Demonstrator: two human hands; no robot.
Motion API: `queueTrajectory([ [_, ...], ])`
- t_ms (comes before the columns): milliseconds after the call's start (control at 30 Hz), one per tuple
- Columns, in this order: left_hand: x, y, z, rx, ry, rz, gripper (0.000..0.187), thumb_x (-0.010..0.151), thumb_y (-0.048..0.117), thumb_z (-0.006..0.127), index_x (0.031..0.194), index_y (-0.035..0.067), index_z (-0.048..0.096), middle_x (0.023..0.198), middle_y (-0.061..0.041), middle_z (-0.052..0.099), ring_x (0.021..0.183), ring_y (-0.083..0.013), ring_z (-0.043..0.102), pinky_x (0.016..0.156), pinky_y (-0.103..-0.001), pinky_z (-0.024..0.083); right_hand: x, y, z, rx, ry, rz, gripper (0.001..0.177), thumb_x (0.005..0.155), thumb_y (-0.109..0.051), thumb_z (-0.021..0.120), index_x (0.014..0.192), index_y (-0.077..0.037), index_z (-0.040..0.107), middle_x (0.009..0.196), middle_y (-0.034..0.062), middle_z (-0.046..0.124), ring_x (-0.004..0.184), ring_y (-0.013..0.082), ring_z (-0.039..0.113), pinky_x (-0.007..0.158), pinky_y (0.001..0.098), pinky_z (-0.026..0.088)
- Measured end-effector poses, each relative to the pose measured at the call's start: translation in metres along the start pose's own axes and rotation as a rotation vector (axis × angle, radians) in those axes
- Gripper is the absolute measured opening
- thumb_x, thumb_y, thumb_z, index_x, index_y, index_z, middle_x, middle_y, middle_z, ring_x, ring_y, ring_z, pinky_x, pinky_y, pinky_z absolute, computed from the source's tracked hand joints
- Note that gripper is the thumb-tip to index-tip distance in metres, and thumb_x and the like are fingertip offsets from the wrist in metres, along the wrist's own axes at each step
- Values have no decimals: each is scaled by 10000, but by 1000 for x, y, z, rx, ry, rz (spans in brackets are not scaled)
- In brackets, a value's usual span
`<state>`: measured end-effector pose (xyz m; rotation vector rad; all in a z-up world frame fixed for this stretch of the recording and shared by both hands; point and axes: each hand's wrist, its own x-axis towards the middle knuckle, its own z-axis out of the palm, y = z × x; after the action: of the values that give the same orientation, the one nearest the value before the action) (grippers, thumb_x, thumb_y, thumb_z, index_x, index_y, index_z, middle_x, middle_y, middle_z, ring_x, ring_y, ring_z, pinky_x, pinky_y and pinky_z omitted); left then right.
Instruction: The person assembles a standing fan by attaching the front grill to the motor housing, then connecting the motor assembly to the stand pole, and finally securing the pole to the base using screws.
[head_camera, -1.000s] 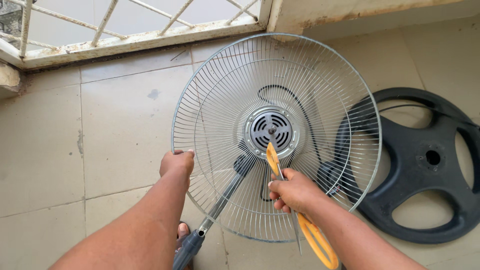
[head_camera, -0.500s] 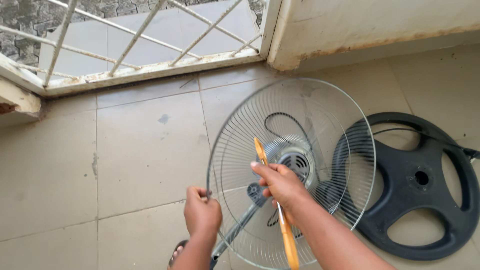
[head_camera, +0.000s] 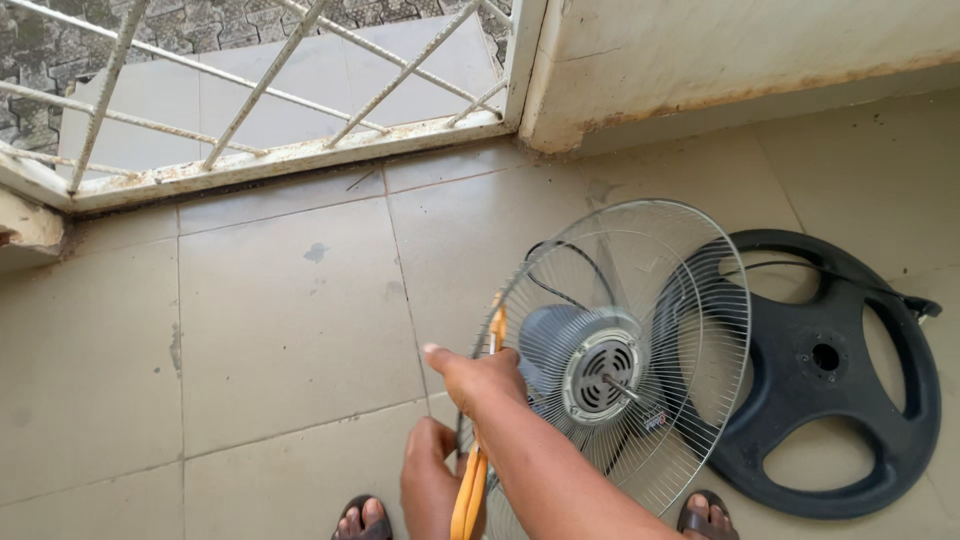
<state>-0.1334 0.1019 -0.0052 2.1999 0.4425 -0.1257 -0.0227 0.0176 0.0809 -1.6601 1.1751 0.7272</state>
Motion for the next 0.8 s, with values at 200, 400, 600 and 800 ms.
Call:
queueTrajectory([
  [200, -24, 35, -12, 66, -107, 8, 320, 662, -21, 700, 907, 90, 527, 889, -114, 612, 847, -351, 642, 700, -469, 487, 6, 29, -28, -193, 146, -65, 606, 856, -345, 687, 1399, -125, 531, 1221, 180, 703, 1104, 341, 724, 938, 440, 563],
  [400, 8, 41, -64, -205, -697, -37, 268, 776, 18, 689, 1033, 92, 678, 1027, -85, 725, 990, -208, 690, 841, -312, 550, -39, 30, -67, 380, -31, -151, 476, 876, -91, 633, 1343, -100, 540, 874, 166, 617, 650, 251, 550, 515, 371, 447],
  [600, 70, 42, -81, -3, -712, -102, 422, 812, 229, 659, 1218, 126, 708, 1157, -95, 748, 1100, -221, 718, 974, -344, 549, -80, 30, -101, 759, -134, -176, 481, 891, -55, 648, 1344, -54, 486, 922, 162, 653, 609, 140, 480, 467, 280, 388],
  [800, 106, 96, -68, 801, -748, -132, 713, 901, 731, 512, 1390, 222, 610, 1268, -93, 717, 1212, -270, 658, 1031, -424, 510, -69, 53, -153, 925, -279, -308, 540, 912, -66, 673, 1420, -93, 489, 1127, 180, 750, 652, 115, 530, 495, 235, 434],
])
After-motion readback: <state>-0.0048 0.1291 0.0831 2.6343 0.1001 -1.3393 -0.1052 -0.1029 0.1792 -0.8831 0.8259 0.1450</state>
